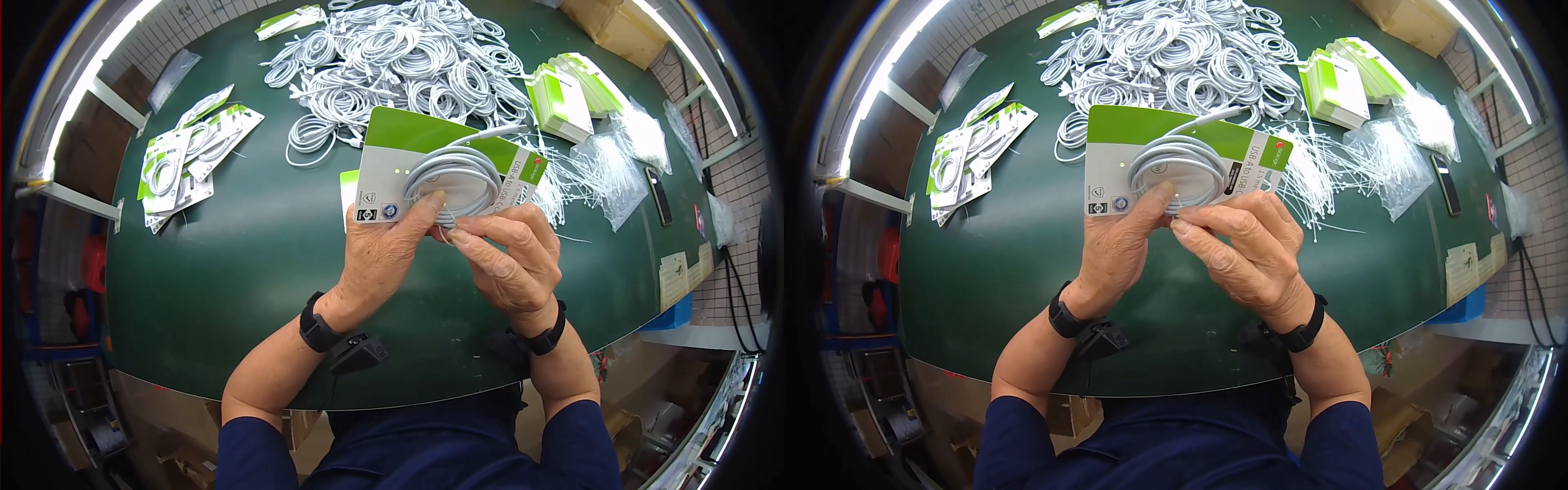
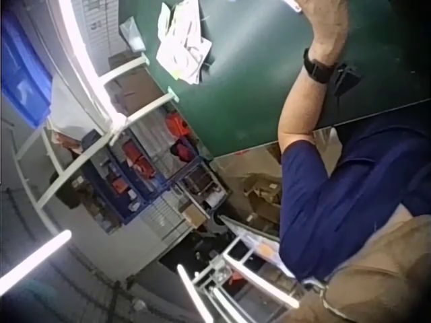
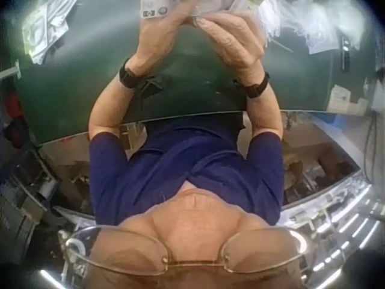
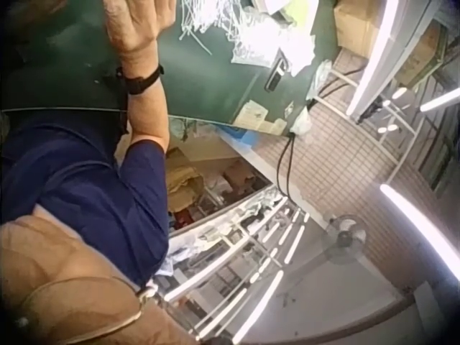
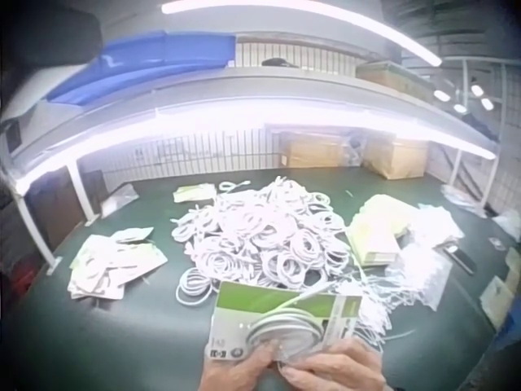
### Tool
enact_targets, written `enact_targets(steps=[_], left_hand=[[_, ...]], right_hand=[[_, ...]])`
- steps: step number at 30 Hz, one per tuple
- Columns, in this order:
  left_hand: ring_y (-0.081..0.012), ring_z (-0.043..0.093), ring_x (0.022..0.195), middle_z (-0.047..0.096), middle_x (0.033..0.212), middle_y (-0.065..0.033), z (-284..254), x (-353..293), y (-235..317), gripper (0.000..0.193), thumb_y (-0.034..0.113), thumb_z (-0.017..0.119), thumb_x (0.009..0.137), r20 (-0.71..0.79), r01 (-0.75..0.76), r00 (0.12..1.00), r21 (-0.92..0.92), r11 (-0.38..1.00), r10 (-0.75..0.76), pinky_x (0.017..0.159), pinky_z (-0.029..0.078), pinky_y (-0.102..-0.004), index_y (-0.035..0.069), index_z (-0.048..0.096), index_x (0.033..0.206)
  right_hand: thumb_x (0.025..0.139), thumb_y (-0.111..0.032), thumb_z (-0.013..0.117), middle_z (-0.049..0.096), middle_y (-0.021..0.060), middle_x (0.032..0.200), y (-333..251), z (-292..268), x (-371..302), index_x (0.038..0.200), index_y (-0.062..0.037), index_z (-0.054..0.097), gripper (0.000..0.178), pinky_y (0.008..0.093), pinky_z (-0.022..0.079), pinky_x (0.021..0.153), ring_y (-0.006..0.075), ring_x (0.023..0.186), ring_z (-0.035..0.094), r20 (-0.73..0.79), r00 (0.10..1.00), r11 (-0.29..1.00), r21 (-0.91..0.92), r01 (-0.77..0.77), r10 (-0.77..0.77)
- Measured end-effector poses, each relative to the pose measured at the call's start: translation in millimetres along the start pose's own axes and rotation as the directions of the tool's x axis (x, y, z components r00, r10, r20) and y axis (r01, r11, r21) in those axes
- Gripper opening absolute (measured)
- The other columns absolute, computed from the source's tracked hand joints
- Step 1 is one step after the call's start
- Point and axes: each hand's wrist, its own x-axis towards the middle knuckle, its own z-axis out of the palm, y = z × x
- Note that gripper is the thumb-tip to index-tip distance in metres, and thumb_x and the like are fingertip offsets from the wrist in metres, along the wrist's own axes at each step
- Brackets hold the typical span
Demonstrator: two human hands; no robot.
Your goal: The person packages a cable by placing it onto a card, threading a zip tie through the card and around the cable, and pulling it tight. This process is repeated with a second zip tie on the same card before the finished package is set aside.
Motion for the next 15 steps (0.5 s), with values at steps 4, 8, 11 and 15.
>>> enact_targets(steps=[4,8,11,15], left_hand=[[-0.0142,0.068,0.074,0.07,0.097,-0.0098,-3,-1,-3,0.02,0.002,0.068,0.093,0.001,0.012,1.0,0.025,1.0,-0.012,0.063,0.059,-0.0274,-0.004,0.064,0.113],[-0.0138,0.068,0.073,0.071,0.095,-0.0094,-4,-2,-1,0.019,0.002,0.068,0.094,-0.009,0.023,1.0,0.034,0.999,-0.023,0.063,0.058,-0.027,-0.004,0.065,0.111],[-0.0134,0.068,0.072,0.071,0.094,-0.0088,-5,-2,0,0.018,0.003,0.068,0.094,-0.01,0.025,1.0,0.008,1.0,-0.025,0.062,0.057,-0.0263,-0.004,0.066,0.11],[-0.0128,0.067,0.071,0.071,0.093,-0.0079,-8,1,-3,0.016,0.003,0.069,0.093,0.09,0.016,0.996,0.09,0.996,-0.024,0.062,0.056,-0.0256,-0.004,0.066,0.108]], right_hand=[[0.069,-0.001,0.078,0.072,0.0022,0.096,1,3,-1,0.104,-0.0114,0.074,0.038,0.0296,0.048,0.063,0.0181,0.075,0.064,-0.012,1.0,1.0,0.009,-0.008,0.009],[0.069,-0.001,0.078,0.072,0.0025,0.094,2,8,-1,0.102,-0.0108,0.074,0.035,0.0294,0.048,0.061,0.018,0.073,0.063,-0.011,1.0,0.999,0.027,-0.017,0.017],[0.068,-0.001,0.078,0.073,0.0031,0.093,1,13,2,0.1,-0.01,0.073,0.033,0.0292,0.048,0.06,0.0181,0.071,0.062,-0.019,0.999,0.999,0.039,-0.027,0.027],[0.069,0.008,0.079,0.073,0.0076,0.088,0,13,8,0.096,-0.0078,0.073,0.032,0.0304,0.05,0.061,0.0208,0.07,0.063,0.009,0.983,0.98,0.078,-0.182,0.181]])
